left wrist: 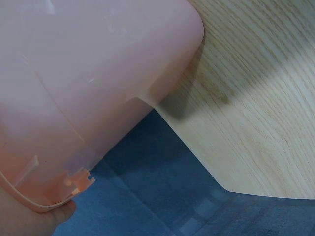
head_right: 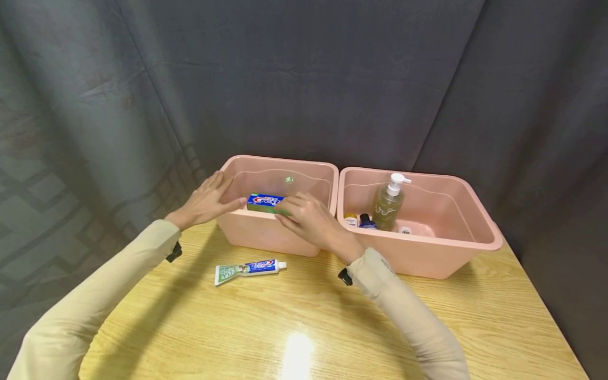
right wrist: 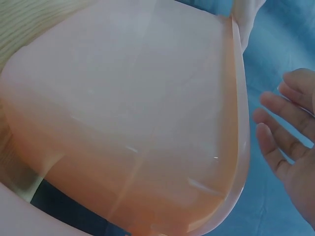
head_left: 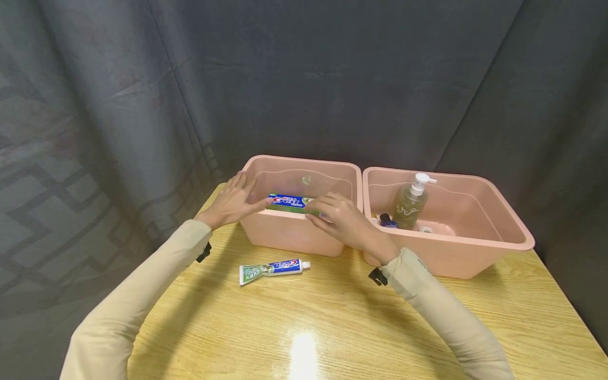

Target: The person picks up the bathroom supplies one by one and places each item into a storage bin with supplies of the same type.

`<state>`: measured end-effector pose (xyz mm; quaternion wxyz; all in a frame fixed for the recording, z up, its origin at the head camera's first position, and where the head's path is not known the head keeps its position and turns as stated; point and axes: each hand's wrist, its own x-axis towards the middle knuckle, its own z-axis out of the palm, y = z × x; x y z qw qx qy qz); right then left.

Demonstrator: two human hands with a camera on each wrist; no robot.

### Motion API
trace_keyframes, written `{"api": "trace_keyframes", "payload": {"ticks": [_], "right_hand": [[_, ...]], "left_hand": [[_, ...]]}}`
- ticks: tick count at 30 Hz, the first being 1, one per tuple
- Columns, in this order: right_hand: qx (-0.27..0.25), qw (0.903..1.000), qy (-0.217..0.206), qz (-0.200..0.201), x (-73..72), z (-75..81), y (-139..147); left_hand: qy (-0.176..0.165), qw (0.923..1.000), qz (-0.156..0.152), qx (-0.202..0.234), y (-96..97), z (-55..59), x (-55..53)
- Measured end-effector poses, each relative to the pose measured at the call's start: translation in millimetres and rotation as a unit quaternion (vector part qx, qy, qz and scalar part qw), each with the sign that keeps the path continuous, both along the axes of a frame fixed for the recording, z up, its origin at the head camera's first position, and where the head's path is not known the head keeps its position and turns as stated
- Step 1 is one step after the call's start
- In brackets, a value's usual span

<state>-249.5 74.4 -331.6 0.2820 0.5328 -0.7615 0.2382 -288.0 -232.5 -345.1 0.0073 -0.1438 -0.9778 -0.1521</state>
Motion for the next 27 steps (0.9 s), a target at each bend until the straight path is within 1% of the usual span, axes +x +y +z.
{"api": "trace_keyframes", "payload": {"ticks": [6, 13, 20, 27], "right_hand": [[-0.010, 0.9997, 0.017, 0.013, 2.0, -2.4, -0.8], [0.001, 0.9995, 0.018, 0.027, 3.5, -5.1, 0.4], [0.004, 0.9981, 0.040, 0.046, 3.8, -8.1, -1.1], [0.019, 0.9985, 0.023, 0.046, 8.3, -10.2, -1.1]], "left_hand": [[0.001, 1.0000, -0.002, -0.001, -0.2, 0.0, -0.9], [0.006, 0.9999, -0.005, -0.007, -0.2, 0.4, -0.3], [0.008, 0.9999, -0.007, -0.003, -0.8, -0.3, -0.9], [0.002, 1.0000, -0.006, -0.004, 0.1, 0.7, 1.2]]}}
